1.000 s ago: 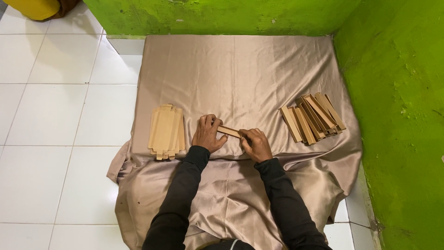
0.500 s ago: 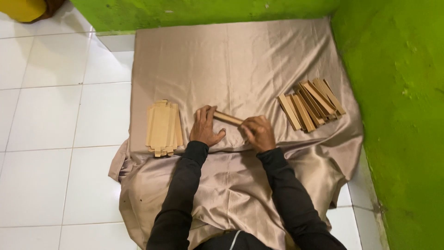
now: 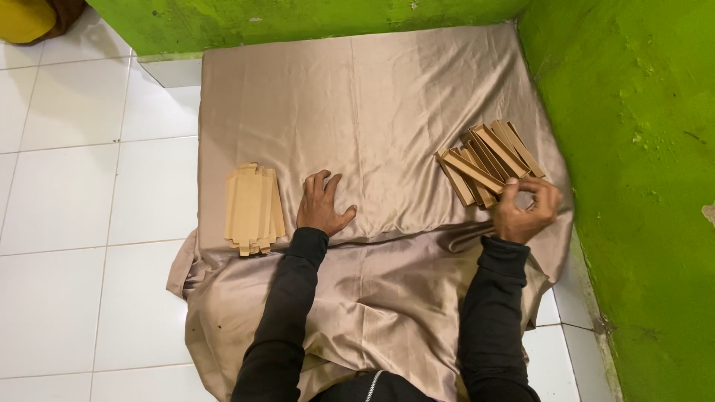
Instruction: The person folds cardboard pieces by hand and stacks them on a fabric surface, then picks up a flat template to fold into a rectangular component.
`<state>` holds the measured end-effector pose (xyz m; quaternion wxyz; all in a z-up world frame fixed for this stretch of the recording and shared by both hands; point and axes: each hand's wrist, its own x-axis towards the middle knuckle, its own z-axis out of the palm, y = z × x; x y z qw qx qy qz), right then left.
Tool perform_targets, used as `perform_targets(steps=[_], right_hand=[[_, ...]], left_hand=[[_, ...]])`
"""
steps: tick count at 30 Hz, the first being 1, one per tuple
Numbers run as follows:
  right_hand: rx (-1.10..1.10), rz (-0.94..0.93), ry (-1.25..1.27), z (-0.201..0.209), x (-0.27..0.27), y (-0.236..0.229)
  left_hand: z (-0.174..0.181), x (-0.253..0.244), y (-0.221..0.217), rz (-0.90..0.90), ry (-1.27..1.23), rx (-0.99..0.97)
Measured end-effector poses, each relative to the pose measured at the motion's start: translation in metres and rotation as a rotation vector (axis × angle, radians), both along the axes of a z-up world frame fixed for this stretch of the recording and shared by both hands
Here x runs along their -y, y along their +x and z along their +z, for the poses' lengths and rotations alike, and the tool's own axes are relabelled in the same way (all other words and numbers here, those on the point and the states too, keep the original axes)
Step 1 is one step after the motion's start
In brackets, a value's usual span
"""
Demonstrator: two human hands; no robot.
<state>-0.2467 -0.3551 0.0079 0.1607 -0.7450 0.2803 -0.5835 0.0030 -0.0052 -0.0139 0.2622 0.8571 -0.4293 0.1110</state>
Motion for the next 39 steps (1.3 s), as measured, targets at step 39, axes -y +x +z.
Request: perform_targets(steps=[39], right_hand=[[-0.293, 0.375, -0.136, 0.006, -0.110, 0.066]], left_hand=[[0.004, -0.115, 0.016, 0.810, -0.033, 0.023]])
